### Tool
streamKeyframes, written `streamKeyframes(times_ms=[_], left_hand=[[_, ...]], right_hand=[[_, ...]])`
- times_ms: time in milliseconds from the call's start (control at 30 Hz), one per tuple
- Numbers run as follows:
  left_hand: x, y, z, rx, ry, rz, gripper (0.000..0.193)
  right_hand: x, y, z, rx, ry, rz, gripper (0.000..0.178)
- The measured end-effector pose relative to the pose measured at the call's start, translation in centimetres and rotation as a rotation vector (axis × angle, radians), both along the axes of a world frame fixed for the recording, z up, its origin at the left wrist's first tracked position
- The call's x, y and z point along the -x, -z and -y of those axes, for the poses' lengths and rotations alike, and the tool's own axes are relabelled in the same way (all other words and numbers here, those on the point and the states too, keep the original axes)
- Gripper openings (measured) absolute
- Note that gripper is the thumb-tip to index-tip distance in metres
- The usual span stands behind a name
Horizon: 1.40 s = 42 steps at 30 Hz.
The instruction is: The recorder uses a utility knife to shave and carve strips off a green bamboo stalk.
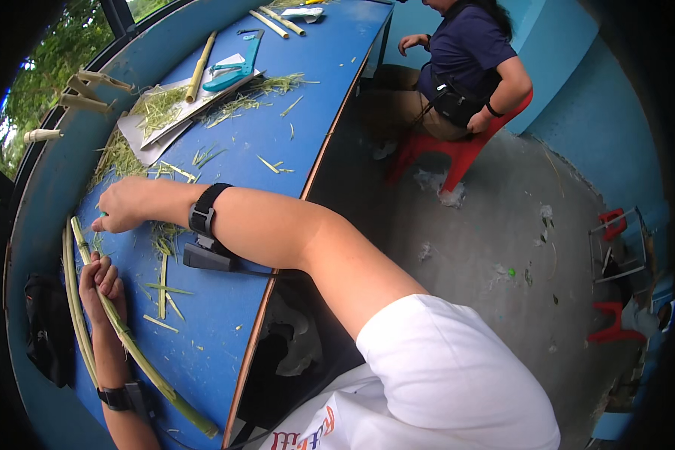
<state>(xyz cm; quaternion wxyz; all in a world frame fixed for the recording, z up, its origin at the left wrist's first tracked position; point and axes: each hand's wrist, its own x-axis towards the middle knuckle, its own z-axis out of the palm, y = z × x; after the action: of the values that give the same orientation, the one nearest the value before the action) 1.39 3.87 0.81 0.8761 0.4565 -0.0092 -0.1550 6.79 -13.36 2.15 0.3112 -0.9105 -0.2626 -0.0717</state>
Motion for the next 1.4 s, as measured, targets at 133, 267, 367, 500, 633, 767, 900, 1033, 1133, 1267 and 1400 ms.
streamKeyframes(times_ms=[133, 267, 367, 500, 633, 767, 900, 1033, 1133, 1267, 1400], left_hand=[[0.1, -0.1, 0.2, -0.038, 0.007, -0.022, 0.007], [0.4, -0.1, 0.4, -0.054, 0.016, -0.010, 0.008], [0.6, -0.2, 0.4, -0.075, 0.002, -0.031, 0.009], [0.5, -0.1, 0.2, -0.071, 0.011, -0.021, 0.010], [0.8, -0.2, 0.9, -0.110, 0.008, -0.033, 0.010], [1.1, -0.3, 1.4, -0.221, 0.047, 0.016, 0.011], [1.5, -0.3, 1.8, -0.251, 0.135, 0.082, 0.012], [1.8, -0.6, 1.6, -0.265, 0.117, 0.086, 0.011], [1.8, -0.5, 1.7, -0.258, 0.105, 0.071, 0.011], [1.4, -0.3, 1.8, -0.202, 0.091, 0.042, 0.010], [1.3, -0.1, 2.3, -0.129, 0.046, 0.000, 0.009]], right_hand=[[-0.2, 0.4, -0.1, 0.035, -0.071, -0.008, 0.051], [-0.1, 0.3, -0.1, 0.040, -0.086, 0.006, 0.051], [0.0, 0.2, -0.1, 0.031, -0.069, -0.005, 0.051], [0.1, 0.0, -0.4, 0.036, -0.075, -0.011, 0.051], [0.5, -0.2, -0.1, 0.050, -0.003, -0.060, 0.051], [-0.4, 0.1, 0.0, 0.021, 0.139, 0.026, 0.049], [-1.0, 0.3, 0.4, -0.038, 0.191, 0.036, 0.051], [-0.6, 0.0, 0.0, -0.025, 0.136, 0.046, 0.051], [-0.3, 0.0, 0.1, -0.024, 0.104, 0.042, 0.052], [-0.2, 0.3, 0.2, -0.022, 0.066, 0.091, 0.052], [0.1, 0.5, 0.8, 0.012, -0.038, 0.017, 0.051]])
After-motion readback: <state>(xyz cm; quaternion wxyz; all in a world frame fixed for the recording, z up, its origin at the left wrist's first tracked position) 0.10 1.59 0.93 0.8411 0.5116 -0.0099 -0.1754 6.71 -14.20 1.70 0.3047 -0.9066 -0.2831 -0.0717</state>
